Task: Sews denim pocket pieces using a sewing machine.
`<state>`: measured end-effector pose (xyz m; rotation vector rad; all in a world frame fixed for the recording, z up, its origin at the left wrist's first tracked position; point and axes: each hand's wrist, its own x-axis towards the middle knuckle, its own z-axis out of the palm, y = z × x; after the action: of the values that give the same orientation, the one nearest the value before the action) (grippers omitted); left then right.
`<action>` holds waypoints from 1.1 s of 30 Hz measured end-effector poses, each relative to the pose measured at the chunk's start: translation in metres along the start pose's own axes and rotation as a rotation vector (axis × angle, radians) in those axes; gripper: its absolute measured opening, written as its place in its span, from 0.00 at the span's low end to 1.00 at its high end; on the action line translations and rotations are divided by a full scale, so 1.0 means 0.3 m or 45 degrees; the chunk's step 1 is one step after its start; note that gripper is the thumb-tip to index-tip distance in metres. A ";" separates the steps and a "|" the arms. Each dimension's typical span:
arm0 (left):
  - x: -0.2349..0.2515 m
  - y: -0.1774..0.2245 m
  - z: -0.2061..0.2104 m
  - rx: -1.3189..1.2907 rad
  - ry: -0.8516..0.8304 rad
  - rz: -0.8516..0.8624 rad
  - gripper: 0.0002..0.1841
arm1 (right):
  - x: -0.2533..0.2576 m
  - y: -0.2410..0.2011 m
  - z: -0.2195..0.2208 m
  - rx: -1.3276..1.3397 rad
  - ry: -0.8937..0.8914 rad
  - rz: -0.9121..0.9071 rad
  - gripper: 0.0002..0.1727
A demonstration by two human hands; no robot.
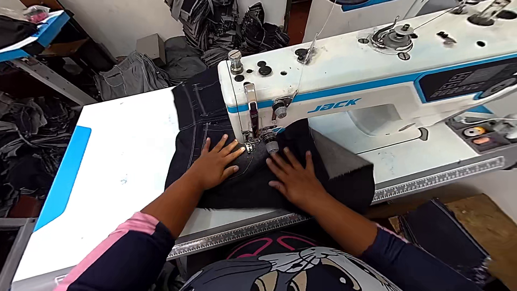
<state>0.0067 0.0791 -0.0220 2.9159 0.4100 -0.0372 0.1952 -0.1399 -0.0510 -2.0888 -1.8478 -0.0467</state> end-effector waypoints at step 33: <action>0.084 -0.066 -0.097 -0.099 -0.173 -0.231 0.31 | 0.119 -0.035 0.017 0.180 -0.109 -0.029 0.23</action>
<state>0.0254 0.1103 0.0014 2.7705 0.6353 -0.2385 0.1893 -0.1034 -0.0443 -2.0022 -1.8655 0.1662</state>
